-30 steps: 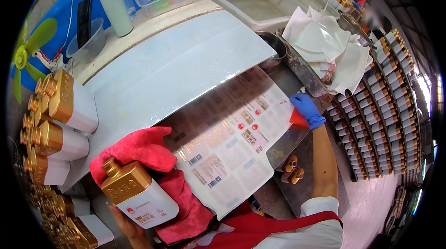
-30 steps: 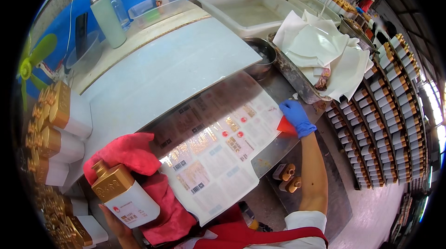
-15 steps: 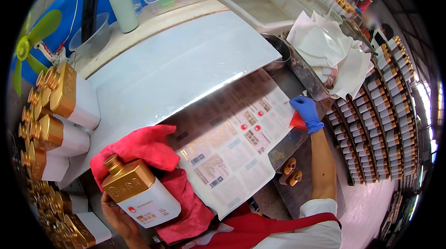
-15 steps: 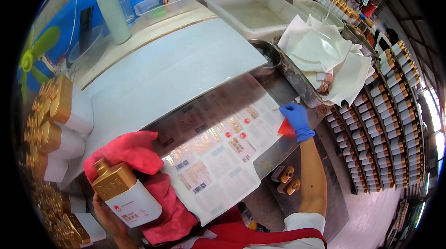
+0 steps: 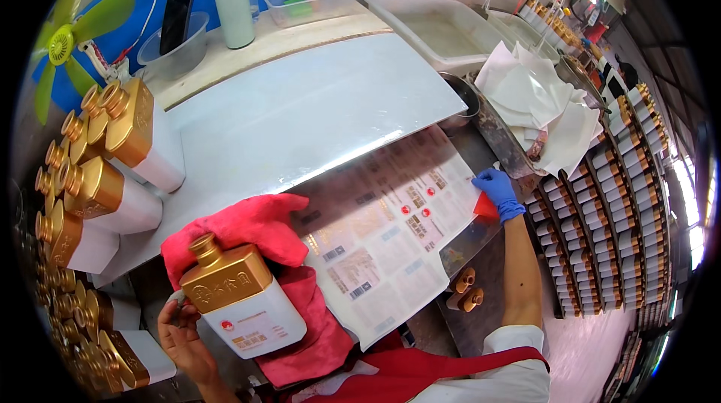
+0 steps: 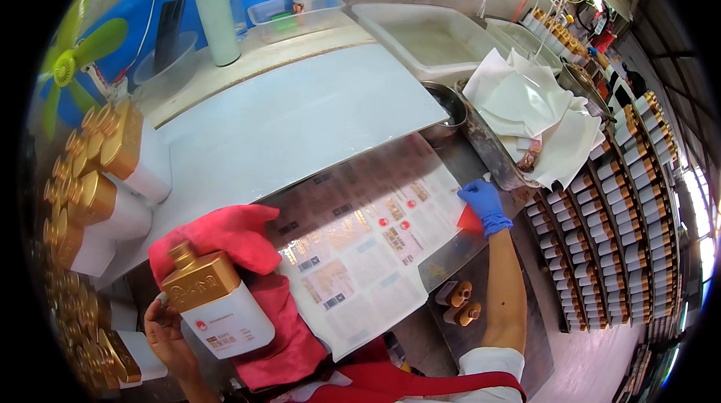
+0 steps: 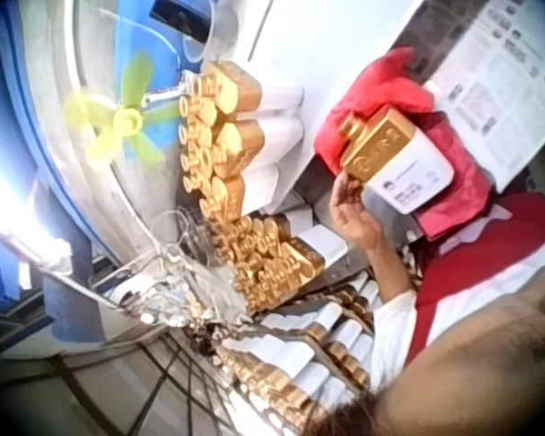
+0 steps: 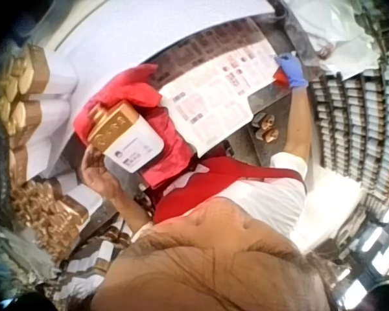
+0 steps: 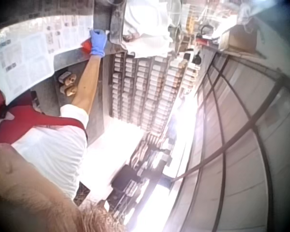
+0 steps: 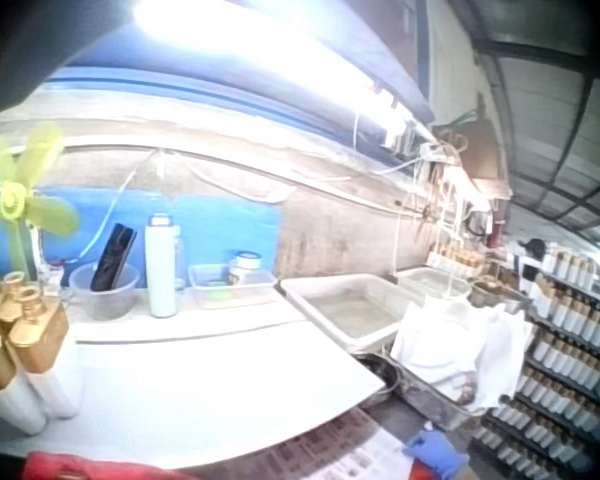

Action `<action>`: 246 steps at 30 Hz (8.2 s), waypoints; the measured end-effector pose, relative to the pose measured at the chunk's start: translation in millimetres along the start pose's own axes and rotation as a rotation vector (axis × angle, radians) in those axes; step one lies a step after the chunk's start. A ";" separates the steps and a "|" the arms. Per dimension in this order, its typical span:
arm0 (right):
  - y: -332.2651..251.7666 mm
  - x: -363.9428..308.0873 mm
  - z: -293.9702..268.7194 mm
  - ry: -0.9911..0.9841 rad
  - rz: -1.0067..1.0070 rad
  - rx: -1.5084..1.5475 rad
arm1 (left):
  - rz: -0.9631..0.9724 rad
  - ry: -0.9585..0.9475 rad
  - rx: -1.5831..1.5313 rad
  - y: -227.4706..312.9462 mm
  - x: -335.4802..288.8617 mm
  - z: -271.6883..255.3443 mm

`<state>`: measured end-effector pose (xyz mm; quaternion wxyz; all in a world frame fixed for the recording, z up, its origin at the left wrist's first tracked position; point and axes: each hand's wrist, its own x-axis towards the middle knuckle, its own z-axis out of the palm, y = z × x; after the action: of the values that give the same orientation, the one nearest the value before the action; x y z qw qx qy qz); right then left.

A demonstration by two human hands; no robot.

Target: The person applies adhesive labels to white and gold bottles. They pick up a bottle, align a label from a sheet, and smooth it onto the bottle's surface. The person then places the labeled bottle aside and repeats the process with another bottle.

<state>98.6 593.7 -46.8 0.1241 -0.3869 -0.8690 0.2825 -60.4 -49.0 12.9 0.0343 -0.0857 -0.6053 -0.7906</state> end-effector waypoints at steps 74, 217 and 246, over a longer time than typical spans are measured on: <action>-431.3 -169.7 96.7 -0.806 -0.382 0.475 | 0.081 -0.342 0.485 67.5 73.0 60.1; -389.2 -144.3 98.9 -1.215 -0.612 0.795 | 0.179 -0.892 0.449 93.5 91.9 60.7; -416.6 -144.1 106.7 -1.170 -0.641 0.631 | -0.013 -0.786 0.345 78.4 92.1 57.4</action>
<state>-102.1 219.2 111.8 -0.1778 0.1538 -0.7410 0.6290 -133.1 -9.9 118.2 -0.1900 -0.3698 -0.6963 -0.5850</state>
